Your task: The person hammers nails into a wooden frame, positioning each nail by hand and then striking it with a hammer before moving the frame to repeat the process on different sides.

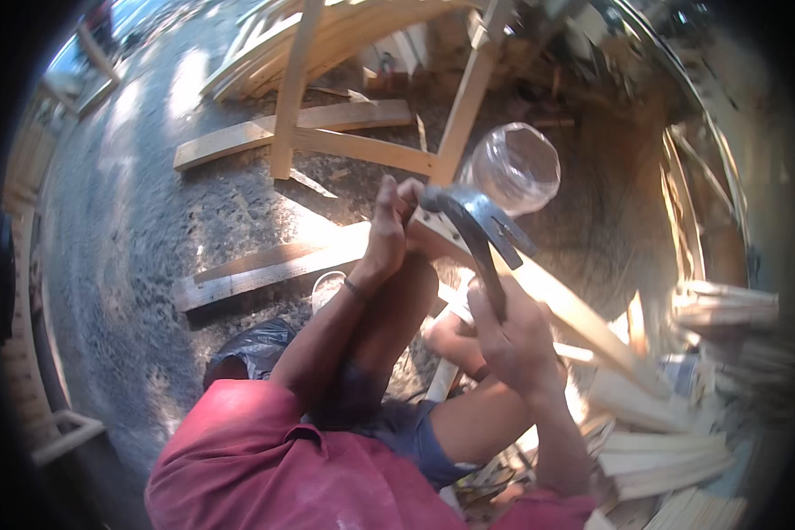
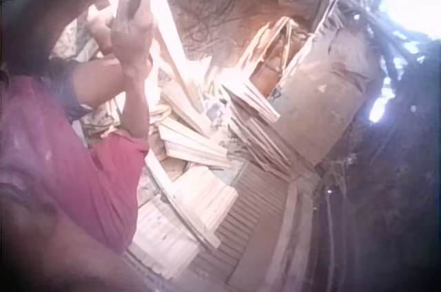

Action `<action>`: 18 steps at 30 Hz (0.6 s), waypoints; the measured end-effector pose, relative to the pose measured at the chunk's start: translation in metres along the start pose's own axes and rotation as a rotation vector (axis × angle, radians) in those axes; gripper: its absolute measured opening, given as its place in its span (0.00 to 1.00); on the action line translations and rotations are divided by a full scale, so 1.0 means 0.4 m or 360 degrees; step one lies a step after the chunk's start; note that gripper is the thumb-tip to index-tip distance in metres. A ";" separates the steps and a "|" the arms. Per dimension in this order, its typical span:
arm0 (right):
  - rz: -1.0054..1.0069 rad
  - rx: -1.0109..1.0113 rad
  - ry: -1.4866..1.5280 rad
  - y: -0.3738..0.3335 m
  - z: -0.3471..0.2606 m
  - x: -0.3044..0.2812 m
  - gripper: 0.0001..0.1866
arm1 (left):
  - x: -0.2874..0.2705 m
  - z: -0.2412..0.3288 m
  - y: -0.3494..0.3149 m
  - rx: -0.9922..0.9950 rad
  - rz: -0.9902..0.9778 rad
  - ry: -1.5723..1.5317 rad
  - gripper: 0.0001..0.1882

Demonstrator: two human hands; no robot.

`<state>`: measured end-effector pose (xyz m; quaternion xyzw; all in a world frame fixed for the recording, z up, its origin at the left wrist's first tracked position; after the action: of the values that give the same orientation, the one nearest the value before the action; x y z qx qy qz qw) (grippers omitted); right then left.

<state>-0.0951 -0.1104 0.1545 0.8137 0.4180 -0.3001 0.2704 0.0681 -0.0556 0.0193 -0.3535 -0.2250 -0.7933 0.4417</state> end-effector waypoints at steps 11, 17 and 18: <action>0.0412 0.0455 0.1240 -0.125 0.233 -0.090 0.13 | 0.007 0.069 -0.047 0.0888 -0.0042 0.0659 0.26; 0.0549 0.0601 0.1379 -0.176 0.259 -0.056 0.16 | -0.017 0.083 -0.046 0.0678 -0.0058 0.0438 0.22; 0.0575 0.0578 0.1322 -0.180 0.254 -0.058 0.17 | -0.018 0.096 -0.055 0.0742 -0.0032 0.0522 0.22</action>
<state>-0.1934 -0.1561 0.0891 0.9582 0.2836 0.0336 -0.0178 0.0656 -0.0148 0.0379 -0.1072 -0.3303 -0.7711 0.5337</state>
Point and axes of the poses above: each hand's wrist, its own y-axis towards the middle knuckle, its own x-axis out of the palm, z = x × y, the point moved 9 cm from there along y, towards the middle knuckle, and after that the axes turned 13 degrees about z, right-handed, at the moved point
